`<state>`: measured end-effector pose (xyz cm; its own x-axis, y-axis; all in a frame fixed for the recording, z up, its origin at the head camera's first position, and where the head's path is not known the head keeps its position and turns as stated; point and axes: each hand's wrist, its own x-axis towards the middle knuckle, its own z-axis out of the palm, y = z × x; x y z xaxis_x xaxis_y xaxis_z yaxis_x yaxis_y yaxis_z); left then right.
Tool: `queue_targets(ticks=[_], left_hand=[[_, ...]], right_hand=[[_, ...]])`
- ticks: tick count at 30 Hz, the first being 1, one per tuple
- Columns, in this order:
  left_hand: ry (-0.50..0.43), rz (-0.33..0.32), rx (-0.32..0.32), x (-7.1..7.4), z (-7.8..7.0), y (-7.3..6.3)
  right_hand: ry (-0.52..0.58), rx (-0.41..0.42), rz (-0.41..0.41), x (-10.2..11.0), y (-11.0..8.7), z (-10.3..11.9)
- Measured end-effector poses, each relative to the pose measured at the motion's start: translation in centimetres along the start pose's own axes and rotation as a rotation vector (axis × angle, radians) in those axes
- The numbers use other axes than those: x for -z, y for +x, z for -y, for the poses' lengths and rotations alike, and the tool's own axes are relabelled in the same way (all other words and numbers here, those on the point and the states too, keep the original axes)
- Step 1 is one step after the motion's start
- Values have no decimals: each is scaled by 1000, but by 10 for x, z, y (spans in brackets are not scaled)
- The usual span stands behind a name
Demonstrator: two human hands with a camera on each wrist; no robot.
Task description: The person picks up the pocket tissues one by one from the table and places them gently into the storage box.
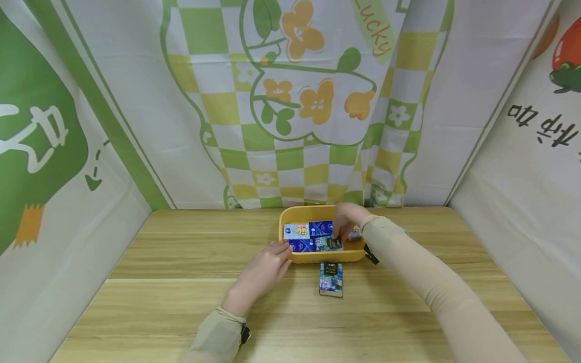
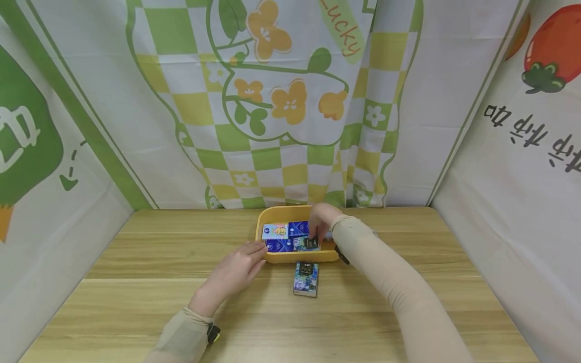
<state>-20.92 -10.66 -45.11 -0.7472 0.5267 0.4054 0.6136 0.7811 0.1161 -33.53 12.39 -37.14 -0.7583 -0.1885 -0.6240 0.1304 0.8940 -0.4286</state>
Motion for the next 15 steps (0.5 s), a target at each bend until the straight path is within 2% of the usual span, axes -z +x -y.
queue_targets(ticks=[15], left_hand=[[6,-2,-4,1,0,0]], right_hand=[[18,-22,47,-1,5,1]])
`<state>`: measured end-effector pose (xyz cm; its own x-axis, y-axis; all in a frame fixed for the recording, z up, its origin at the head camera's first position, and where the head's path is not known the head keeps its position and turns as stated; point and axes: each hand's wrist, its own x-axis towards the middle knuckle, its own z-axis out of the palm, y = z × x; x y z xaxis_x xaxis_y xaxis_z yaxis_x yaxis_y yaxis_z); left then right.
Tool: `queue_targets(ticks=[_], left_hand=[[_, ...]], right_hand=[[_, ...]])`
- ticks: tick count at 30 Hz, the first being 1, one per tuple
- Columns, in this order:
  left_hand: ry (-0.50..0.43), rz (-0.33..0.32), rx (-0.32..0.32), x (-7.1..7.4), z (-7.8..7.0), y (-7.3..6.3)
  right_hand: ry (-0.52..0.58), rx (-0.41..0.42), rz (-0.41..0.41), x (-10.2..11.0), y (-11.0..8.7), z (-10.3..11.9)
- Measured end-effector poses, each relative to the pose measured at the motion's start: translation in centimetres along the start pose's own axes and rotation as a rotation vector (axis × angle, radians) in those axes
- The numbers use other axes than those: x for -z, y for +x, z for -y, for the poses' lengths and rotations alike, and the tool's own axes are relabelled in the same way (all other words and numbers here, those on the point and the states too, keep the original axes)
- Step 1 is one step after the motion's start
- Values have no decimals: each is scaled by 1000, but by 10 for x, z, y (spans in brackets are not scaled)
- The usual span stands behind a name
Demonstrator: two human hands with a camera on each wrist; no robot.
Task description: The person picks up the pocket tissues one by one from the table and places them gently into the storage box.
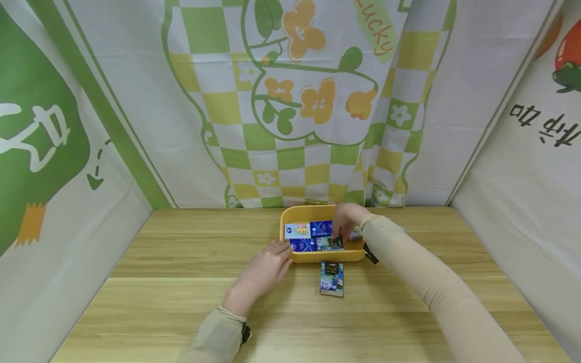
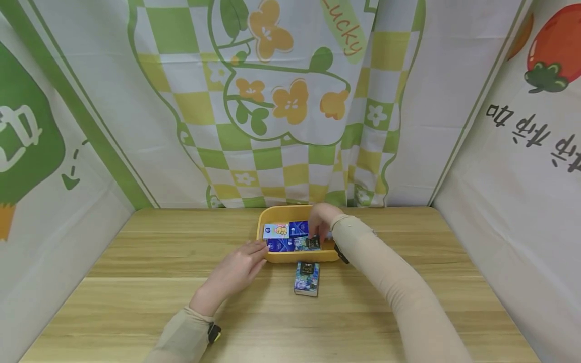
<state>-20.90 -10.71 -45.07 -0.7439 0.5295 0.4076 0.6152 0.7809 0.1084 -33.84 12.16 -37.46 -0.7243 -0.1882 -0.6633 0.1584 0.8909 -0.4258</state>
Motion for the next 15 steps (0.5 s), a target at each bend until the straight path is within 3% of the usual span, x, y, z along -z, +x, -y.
queue_targets(ticks=[15], left_hand=[[0,4,5,0,0,0]], right_hand=[[-83,11,-21,0,-4,-5]])
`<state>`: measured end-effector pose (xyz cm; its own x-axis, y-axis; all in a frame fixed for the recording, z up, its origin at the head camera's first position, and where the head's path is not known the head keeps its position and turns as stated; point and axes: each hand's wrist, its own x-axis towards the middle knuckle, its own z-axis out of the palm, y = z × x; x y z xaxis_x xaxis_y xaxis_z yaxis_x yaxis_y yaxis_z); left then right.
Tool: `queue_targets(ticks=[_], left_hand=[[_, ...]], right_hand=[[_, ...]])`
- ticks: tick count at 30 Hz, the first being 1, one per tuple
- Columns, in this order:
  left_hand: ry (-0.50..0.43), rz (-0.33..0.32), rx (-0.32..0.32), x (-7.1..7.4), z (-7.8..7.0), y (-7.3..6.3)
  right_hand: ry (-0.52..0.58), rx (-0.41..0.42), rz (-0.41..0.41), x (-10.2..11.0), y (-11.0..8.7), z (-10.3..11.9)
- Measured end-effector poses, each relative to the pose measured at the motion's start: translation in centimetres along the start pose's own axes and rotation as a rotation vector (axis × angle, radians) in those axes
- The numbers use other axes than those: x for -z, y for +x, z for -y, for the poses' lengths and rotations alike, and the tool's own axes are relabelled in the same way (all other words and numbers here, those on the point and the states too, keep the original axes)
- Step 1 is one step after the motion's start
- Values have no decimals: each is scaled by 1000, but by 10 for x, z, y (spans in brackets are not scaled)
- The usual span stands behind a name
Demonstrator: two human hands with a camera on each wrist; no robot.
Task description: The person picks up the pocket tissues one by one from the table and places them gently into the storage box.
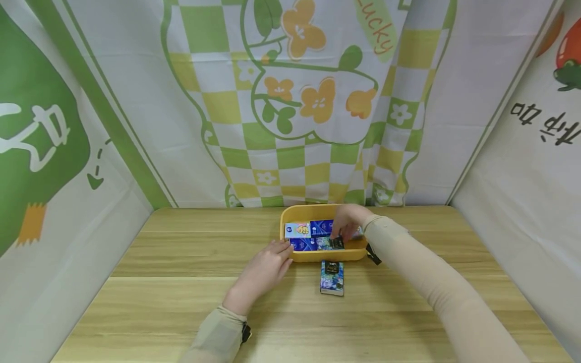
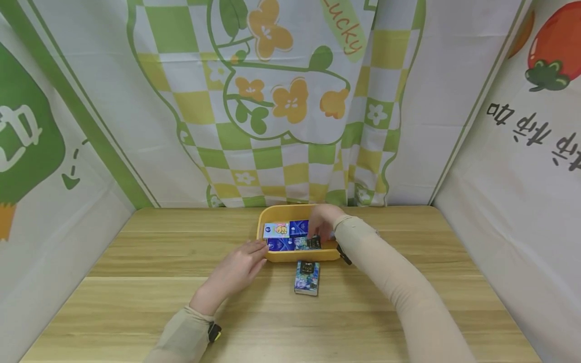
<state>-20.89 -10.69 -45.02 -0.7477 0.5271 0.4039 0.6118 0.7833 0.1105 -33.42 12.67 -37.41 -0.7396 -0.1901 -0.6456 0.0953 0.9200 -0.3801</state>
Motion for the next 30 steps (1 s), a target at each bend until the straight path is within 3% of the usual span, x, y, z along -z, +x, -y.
queue_targets(ticks=[30], left_hand=[[-3,-21,-9,-1,1,0]], right_hand=[[-5,15,-19,-4,-2,-2]])
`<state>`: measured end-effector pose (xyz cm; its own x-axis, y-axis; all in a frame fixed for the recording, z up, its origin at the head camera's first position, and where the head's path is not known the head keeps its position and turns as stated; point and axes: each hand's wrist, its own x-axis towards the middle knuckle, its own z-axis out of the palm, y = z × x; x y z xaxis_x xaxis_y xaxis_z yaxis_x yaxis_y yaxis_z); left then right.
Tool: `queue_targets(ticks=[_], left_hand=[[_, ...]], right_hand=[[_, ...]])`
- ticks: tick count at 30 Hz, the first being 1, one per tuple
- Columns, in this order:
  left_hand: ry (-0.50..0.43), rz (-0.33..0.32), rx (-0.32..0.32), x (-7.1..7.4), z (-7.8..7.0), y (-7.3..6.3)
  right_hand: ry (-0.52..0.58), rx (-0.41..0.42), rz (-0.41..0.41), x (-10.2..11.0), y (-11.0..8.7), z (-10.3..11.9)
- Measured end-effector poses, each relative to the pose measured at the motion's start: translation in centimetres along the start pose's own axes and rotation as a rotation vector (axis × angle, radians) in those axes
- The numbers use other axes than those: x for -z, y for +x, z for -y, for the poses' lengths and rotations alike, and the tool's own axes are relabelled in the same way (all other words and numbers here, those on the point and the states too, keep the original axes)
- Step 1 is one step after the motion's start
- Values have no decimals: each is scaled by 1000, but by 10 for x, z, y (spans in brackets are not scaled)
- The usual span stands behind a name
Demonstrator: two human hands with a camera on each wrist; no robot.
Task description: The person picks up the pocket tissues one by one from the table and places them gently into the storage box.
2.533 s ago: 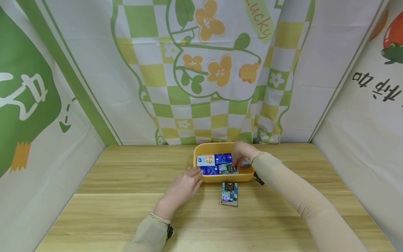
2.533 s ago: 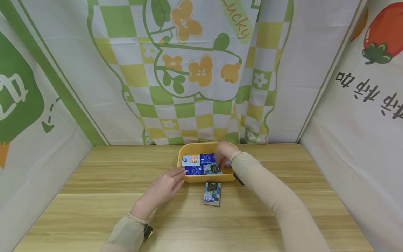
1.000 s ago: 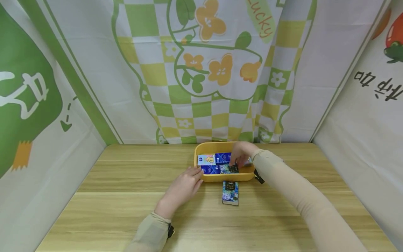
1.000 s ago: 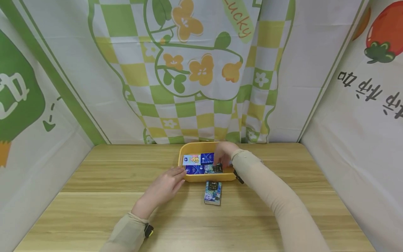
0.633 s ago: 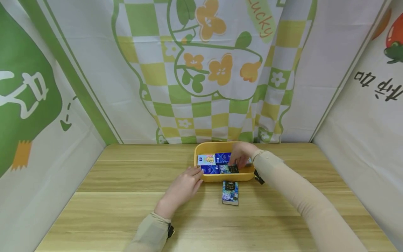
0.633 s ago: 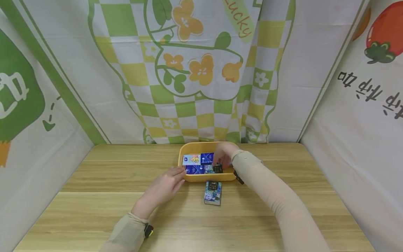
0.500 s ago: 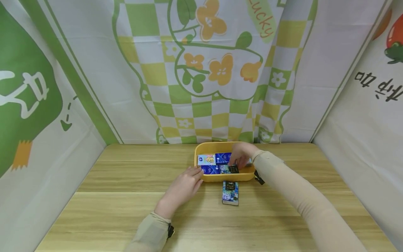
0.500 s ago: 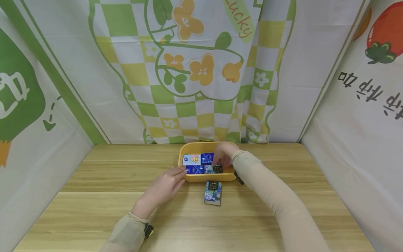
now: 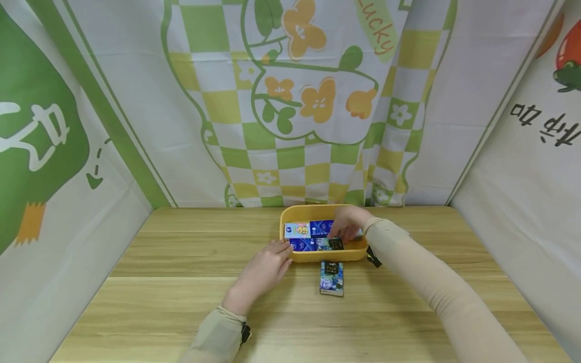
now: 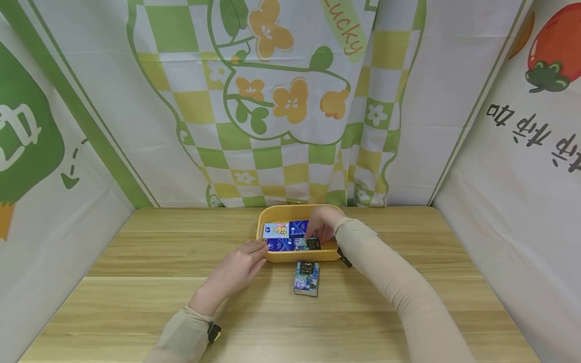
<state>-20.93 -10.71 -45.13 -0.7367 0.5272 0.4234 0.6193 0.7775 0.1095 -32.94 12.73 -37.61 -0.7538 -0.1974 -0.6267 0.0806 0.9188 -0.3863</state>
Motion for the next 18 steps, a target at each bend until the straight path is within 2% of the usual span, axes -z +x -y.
queue_targets(ticks=[12,18], left_hand=[[-12,-3,-1,-1,1,0],[-8,4,-3,-1,1,0]], right_hand=[[-47,21,-17,0,0,-1],[-66,35,11,4,1,-7]])
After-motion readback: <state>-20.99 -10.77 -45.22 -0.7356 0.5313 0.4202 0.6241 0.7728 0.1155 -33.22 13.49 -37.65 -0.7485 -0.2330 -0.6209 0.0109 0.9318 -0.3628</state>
